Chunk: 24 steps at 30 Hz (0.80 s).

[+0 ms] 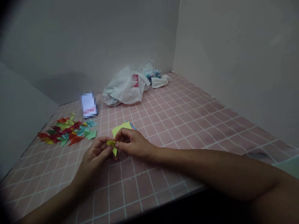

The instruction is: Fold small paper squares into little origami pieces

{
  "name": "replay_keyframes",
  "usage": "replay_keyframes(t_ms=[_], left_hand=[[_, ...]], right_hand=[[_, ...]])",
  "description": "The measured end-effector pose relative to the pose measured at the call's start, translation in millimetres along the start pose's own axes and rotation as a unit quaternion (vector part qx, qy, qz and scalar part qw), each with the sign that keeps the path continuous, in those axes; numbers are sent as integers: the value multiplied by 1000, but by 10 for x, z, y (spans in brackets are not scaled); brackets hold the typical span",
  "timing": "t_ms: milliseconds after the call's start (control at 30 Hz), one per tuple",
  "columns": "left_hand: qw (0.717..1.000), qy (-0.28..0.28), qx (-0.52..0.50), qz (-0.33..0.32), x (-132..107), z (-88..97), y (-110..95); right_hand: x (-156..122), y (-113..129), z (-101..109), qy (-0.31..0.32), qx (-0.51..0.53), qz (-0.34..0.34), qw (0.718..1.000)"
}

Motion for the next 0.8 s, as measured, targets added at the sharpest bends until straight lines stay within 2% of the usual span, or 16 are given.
replay_keyframes(t_ms=[267, 633, 800], left_hand=[[1000, 16, -1, -3, -4, 2, 7], [999, 34, 23, -2, 7, -11, 17], [998, 40, 39, -3, 5, 14, 33]], right_hand=[[-3, -20, 3, 11, -7, -26, 1000], [-12, -8, -14, 40, 29, 0, 999], [-3, -40, -3, 30, 18, -10, 999]])
Point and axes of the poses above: each hand's wrist, its own x-axis towards the middle knuckle, its own z-axis out of the back of the hand, y = z × x, the point moved 3 cm from there along x, towards the middle knuckle, and after that the axes turned 5 degrees about -x, right-handed, at the moved point
